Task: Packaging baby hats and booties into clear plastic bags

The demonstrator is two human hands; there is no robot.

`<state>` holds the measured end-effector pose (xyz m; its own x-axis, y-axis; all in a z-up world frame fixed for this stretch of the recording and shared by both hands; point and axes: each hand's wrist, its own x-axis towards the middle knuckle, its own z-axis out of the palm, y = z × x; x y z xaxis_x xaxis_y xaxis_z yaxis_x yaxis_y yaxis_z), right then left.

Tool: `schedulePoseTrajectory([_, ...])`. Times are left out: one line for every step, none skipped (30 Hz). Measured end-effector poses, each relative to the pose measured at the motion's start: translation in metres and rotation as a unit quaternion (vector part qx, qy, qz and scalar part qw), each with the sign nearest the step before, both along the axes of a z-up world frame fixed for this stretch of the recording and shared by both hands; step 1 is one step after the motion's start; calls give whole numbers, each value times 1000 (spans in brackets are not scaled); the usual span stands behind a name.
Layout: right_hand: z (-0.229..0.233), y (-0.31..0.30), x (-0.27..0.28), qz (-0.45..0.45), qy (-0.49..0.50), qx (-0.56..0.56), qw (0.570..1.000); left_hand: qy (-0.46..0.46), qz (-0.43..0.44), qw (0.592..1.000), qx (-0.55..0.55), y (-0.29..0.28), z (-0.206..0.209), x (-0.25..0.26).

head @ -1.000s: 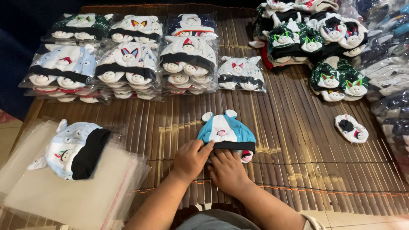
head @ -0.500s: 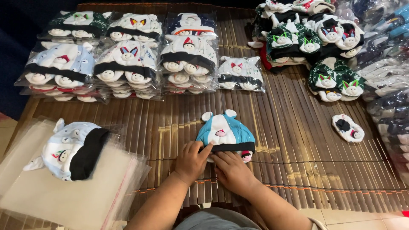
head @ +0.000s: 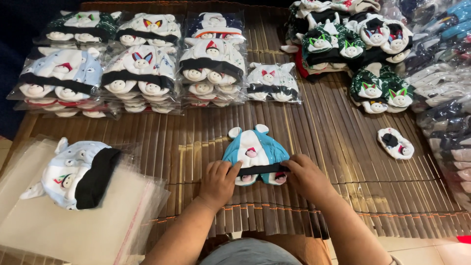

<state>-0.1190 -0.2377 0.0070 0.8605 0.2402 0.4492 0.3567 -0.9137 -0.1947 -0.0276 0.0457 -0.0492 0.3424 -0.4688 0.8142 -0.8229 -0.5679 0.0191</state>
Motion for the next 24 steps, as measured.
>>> schedulePoseTrajectory([-1, -3, 2, -12, 32, 5, 999, -11, 6, 1000, 1, 0, 4, -1])
schedulePoseTrajectory([-2, -6, 3, -25, 65, 11, 998, -23, 13, 1000, 3, -1, 7, -2])
schedulePoseTrajectory([-1, -5, 4, -26, 66, 12, 997, -22, 12, 1000, 4, 0, 6, -3])
schedulePoseTrajectory([1, -5, 4, -8, 55, 6, 998, -21, 3, 1000, 5, 1, 4, -3])
schedulePoseTrajectory([3, -5, 5, 10, 43, -1, 999, -20, -6, 1000, 5, 1, 3, -4])
schedulePoseTrajectory([-1, -7, 5, 8, 44, 0, 999, -20, -7, 1000, 6, 2, 2, -3])
schedulePoseTrajectory([-6, -10, 5, 14, 32, -4, 999, -27, -4, 1000, 7, 2, 1, -2])
schedulePoseTrajectory([-11, -12, 5, 20, 21, -7, 1000, -34, -1, 999, 8, 3, 0, -1])
schedulePoseTrajectory([-12, -13, 3, 20, 20, -6, 1000, -34, -1, 999, 9, 3, 5, -1])
schedulePoseTrajectory([-14, -14, 2, 31, 21, -2, 999, -23, 5, 999, 23, 3, 9, -2])
schedulePoseTrajectory([-15, -15, 1, 44, 21, 3, 999, -11, 12, 999, 37, 5, 14, -3])
schedulePoseTrajectory([-16, -15, -1, 45, 21, 4, 999, -11, 13, 999, 38, 5, 14, -3])
schedulePoseTrajectory([-17, -15, -3, 44, 35, -17, 998, 2, 17, 999, 45, 5, 14, -4])
schedulePoseTrajectory([-19, -15, -5, 44, 50, -38, 997, 14, 21, 998, 53, 5, 14, -4])
schedulePoseTrajectory([-16, -15, -5, 43, 51, -37, 997, 15, 20, 998, 54, 6, 16, -5])
schedulePoseTrajectory([-14, -15, -5, 42, 72, -24, 996, 34, 28, 997, 70, 6, 18, -6])
schedulePoseTrajectory([-12, -15, -5, 40, 93, -11, 995, 53, 35, 994, 86, 7, 20, -8])
schedulePoseTrajectory([-3, -11, -5, 38, 94, -9, 995, 54, 33, 994, 88, 7, 21, -9])
schedulePoseTrajectory([6, -8, -3, 36, 90, -23, 995, 88, 29, 991, 93, 7, 23, -11])
schedulePoseTrajectory([15, -5, -2, 33, 87, -38, 995, 121, 26, 987, 98, 7, 25, -13])
schedulePoseTrajectory([19, 0, 2, 35, 86, -38, 995, 121, 28, 987, 98, 6, 26, -14])
schedulePoseTrajectory([22, 5, 6, 26, 45, -58, 997, 115, 28, 988, 96, 4, 28, -16])
schedulePoseTrajectory([25, 10, 9, 19, 3, -77, 997, 110, 28, 989, 95, 3, 29, -18])
schedulePoseTrajectory([33, 20, 9, 21, 2, -77, 997, 110, 31, 989, 94, 1, 37, -24])
